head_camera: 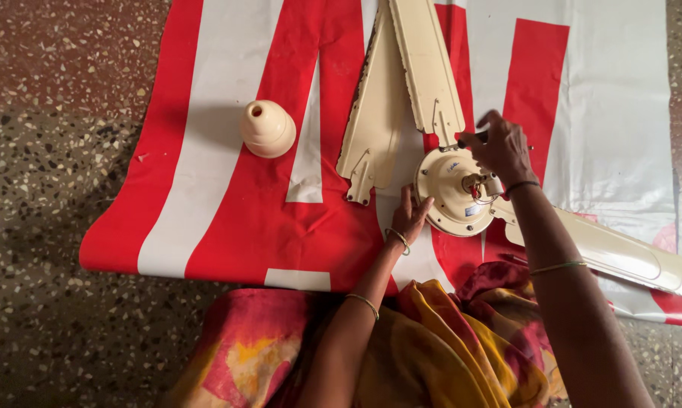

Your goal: The person attaches fan blades to the central motor housing using a screwdriver and screws. They position each blade, insert screws, and tighten them to secure the blades to the hub.

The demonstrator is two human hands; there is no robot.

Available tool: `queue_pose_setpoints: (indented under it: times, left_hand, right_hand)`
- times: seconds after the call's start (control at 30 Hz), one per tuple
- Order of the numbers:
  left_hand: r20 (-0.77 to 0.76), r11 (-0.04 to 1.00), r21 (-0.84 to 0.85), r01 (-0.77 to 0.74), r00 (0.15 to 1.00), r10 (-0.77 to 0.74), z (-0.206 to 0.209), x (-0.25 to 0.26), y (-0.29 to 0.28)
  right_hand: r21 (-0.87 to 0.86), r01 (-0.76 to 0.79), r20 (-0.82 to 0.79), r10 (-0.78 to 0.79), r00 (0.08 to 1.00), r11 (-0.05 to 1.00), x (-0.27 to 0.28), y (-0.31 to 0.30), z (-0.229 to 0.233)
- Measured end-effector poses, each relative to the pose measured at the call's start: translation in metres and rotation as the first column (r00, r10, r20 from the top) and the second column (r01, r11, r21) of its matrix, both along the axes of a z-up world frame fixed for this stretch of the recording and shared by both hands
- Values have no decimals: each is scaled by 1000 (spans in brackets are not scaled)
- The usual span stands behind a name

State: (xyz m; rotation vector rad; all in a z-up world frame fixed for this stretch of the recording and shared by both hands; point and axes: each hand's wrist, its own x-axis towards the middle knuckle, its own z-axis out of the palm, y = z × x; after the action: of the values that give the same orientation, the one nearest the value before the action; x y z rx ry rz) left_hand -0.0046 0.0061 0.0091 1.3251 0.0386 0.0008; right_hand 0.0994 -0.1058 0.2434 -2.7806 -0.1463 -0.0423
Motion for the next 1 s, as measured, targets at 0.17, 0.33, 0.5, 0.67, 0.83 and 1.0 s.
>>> queue_pose_setpoints:
  times: [0.17, 0.33, 0.5, 0.67, 0.83, 1.0]
  left_hand:
    - [2, 1000, 25, 3, 1000, -3, -1, 1, 0]
    - [50, 1000, 10, -28, 998, 27, -5, 1, 0]
    - [63, 999, 6, -46, 997, 46, -5, 2, -3]
    - [-19, 1000, -18, -11, 1000, 11, -2, 2, -2]
    - [-40, 997, 51, -58, 997, 60, 0, 1, -5]
    - [9, 997, 38, -74, 997, 73, -9, 3, -5]
  right_hand:
    - [120, -296, 88, 287, 954, 948, 11, -11, -6]
    - [179, -103, -67, 117, 991, 978, 7, -5, 1]
    - [183, -109, -70, 123, 990, 977, 12, 7, 8]
    - [60, -94, -24, 96, 995, 994, 17, 19, -3]
    - [56, -17, 1, 17, 1000, 998, 16, 20, -9]
    - [94, 56, 42, -60, 997, 994, 14, 15, -20]
